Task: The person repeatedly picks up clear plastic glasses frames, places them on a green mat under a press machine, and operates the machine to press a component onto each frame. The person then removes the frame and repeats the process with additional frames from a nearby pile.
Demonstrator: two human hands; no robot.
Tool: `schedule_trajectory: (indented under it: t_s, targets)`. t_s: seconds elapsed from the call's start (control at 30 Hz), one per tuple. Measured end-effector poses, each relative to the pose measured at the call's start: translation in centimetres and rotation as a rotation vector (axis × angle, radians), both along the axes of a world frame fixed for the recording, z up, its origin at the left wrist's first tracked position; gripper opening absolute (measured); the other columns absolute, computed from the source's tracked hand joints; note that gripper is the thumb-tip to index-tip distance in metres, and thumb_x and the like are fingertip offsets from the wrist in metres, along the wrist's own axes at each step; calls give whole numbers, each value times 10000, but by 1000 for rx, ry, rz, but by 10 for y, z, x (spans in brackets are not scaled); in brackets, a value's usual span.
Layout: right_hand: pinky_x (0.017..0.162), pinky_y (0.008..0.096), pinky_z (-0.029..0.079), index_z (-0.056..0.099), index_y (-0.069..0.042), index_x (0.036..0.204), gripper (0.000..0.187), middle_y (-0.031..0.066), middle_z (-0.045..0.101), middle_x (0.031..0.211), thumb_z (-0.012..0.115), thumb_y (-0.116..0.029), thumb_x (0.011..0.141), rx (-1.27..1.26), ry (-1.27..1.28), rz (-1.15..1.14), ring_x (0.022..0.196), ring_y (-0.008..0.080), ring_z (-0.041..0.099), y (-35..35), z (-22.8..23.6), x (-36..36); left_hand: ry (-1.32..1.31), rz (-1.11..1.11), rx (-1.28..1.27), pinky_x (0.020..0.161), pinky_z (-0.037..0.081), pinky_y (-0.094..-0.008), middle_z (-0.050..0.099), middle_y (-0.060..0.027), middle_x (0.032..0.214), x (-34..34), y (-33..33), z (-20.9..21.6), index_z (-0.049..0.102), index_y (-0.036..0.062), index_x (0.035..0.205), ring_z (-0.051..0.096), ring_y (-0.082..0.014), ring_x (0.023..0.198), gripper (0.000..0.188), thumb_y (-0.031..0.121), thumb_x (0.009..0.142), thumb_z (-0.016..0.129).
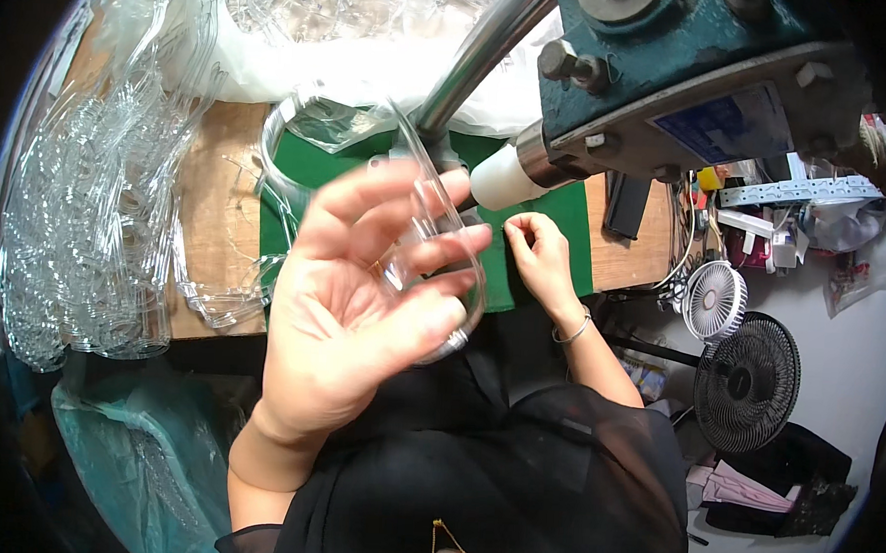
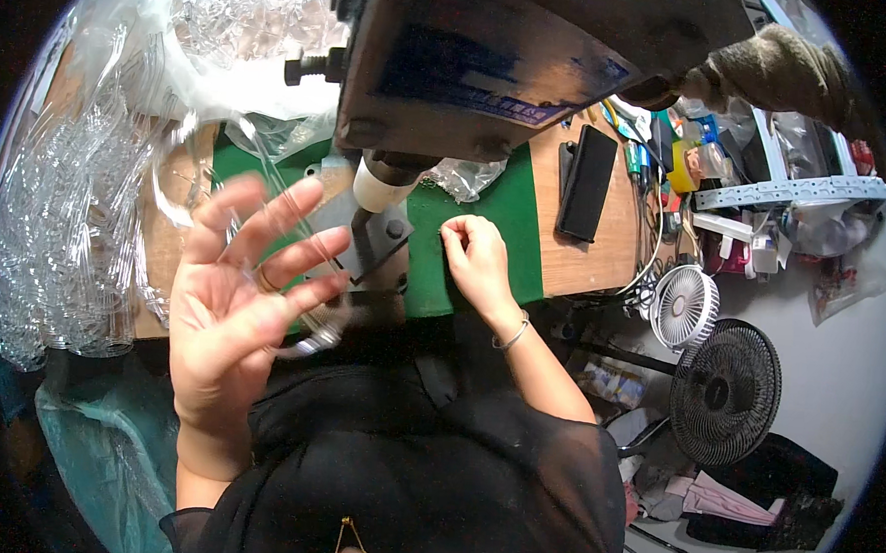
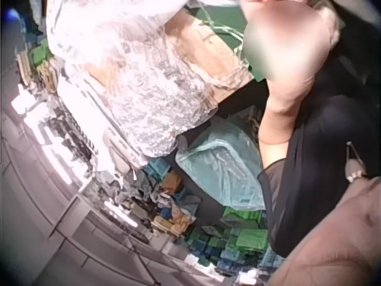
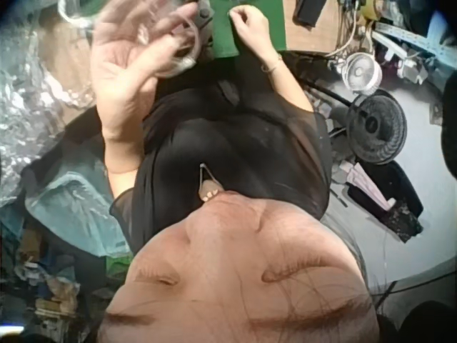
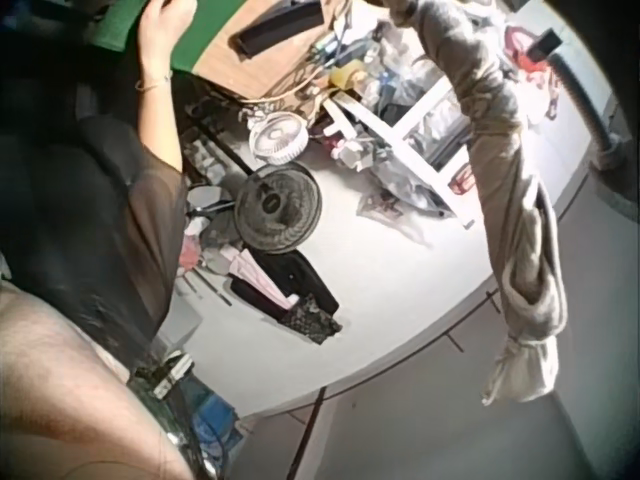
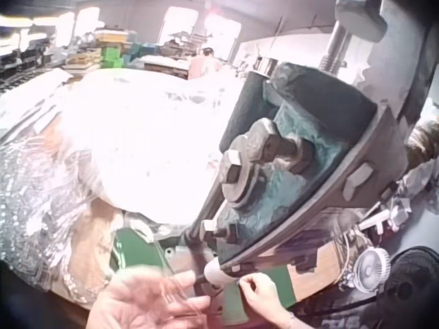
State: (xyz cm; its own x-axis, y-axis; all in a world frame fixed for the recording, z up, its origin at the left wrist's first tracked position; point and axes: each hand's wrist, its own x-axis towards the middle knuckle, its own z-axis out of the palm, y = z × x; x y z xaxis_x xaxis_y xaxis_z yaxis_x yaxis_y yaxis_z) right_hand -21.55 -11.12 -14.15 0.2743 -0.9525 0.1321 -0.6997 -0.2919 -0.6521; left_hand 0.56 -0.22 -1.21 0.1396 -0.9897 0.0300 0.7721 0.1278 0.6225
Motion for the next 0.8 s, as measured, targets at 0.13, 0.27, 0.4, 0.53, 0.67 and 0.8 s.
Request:
schedule_trajectory:
  t_s: [0.13, 0.27, 0.4, 0.53, 0.67, 0.8]
  targets:
    - [606, 294, 418, 571, -14, 741, 96, 73, 542, 698, 594, -106, 751, 3, -23, 5, 659, 196, 512, 2, -5, -2, -118, -67, -65, 882, 404, -434, 463, -286, 1144, 13, -4, 0, 485, 55, 837, 509, -357, 1024, 229, 279, 874, 453]
    - [620, 312, 397, 580, -39, 729, 75, 53, 528, 669, 618, -103, 729, 33, -117, -28, 656, 207, 489, 3, -8, -2, 88, -55, 53, 784, 471, -380, 585, -206, 962, 17, 2, -4, 404, 67, 1068, 598, -247, 815, 370, 393, 899, 357]
    - [625, 309, 384, 577, -57, 714, 77, 41, 525, 656, 633, -109, 718, -132, 13, 10, 658, 198, 488, 5, -9, 4, -218, 88, 120, 747, 491, -339, 582, -183, 932, -10, 1, -11, 254, 7, 1248, 602, -218, 781, 569, 374, 865, 459]
    - [585, 255, 396, 561, -31, 750, 86, 19, 518, 650, 612, -99, 760, 61, -119, -13, 612, 124, 476, -1, -4, 3, -407, 10, -13, 783, 455, -265, 563, -122, 1009, -15, 3, -28, 336, -27, 1240, 586, -162, 842, 535, 35, 776, 595]
    - [614, 191, 404, 546, -3, 798, 90, 0, 522, 691, 581, -85, 806, 374, -399, 173, 647, 62, 472, 19, 80, 30, -627, -27, -47, 801, 432, -239, 584, -123, 1029, -15, 8, -40, 390, -38, 1223, 579, -131, 887, 546, -43, 727, 617]
    - [613, 264, 422, 549, -31, 764, 128, 61, 555, 730, 659, -44, 701, 41, -385, 650, 664, 180, 515, 36, 128, 58, -652, 43, -38, 772, 450, -233, 575, -101, 1070, -20, 11, -43, 426, -22, 1208, 592, -120, 851, 543, -34, 711, 643]
